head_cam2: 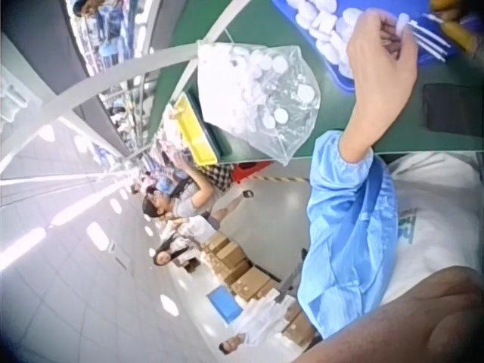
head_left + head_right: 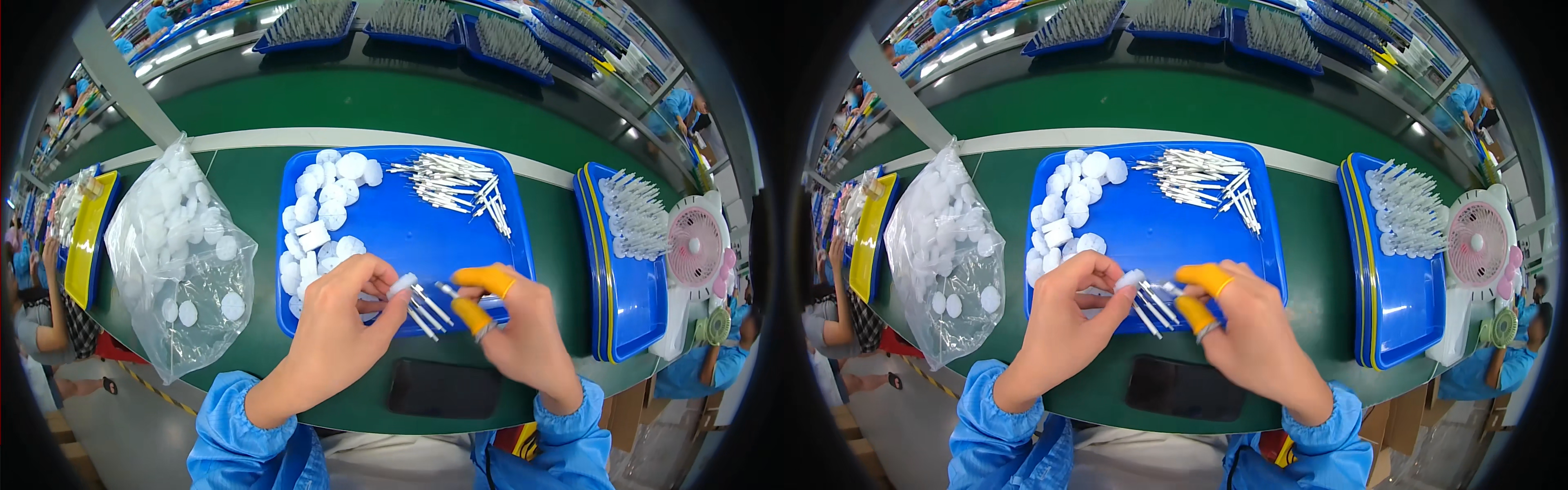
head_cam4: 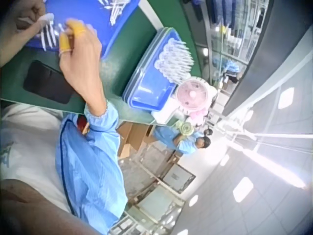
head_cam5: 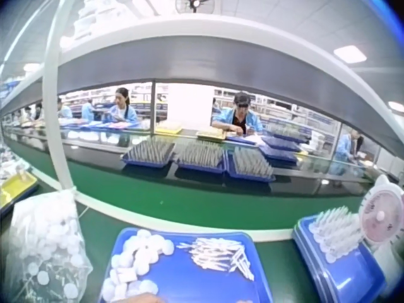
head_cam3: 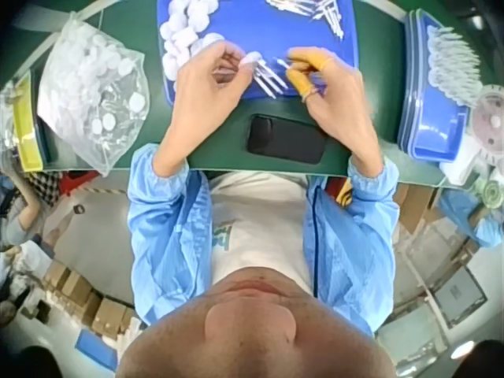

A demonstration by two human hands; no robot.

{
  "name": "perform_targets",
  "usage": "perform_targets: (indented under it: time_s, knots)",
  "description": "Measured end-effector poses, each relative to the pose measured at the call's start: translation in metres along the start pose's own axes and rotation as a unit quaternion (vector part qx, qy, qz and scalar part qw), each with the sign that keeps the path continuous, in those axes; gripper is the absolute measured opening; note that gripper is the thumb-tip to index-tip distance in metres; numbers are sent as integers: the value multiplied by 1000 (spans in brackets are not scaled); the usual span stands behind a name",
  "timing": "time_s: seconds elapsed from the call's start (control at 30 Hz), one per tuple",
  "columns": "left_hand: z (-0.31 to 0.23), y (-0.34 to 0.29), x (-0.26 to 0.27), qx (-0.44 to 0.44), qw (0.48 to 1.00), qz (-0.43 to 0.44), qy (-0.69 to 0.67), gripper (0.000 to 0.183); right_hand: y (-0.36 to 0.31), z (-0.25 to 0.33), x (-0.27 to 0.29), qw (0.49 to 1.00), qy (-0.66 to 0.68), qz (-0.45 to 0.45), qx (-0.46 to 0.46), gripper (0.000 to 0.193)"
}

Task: The person inserts small white cylindrical rods into white circular plastic caps at a factory assembly station. They repeatedly pick a rod, align it with a cap, and press it in, then place the assembled unit into a blue tray. The process is continuous and repetitive throughout the clip.

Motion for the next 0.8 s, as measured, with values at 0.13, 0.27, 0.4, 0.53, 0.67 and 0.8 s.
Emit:
perform_targets:
  time_s: [0.13,0.27,0.4,0.53,0.67,0.8]
  knots:
    - [-5,-1,-5,-37,999,18,5,12,-2,21,-8,997,5,10,79,46]
    - [-8,-2,-7,-60,998,26,24,15,-6,22,-14,994,-15,22,110,49]
    - [-11,-3,-8,-70,997,19,35,16,-3,20,-12,993,-41,14,111,44]
    - [-10,-4,-8,-75,996,14,40,15,-3,17,-13,993,-64,13,101,39]
    - [-3,-4,-7,-54,998,1,32,13,-3,21,-14,991,-81,6,105,35]
    - [-5,-6,-9,-79,996,6,50,14,-4,26,-19,990,-81,-6,112,29]
Point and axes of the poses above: each hand's wrist, its own y-axis towards the middle knuckle, its own x-axis out of the back of the hand, z = x × y, the point moved 10 cm from there along y, towards the middle knuckle, and after that the axes turned 15 degrees about -y, right-handed, at the moved point
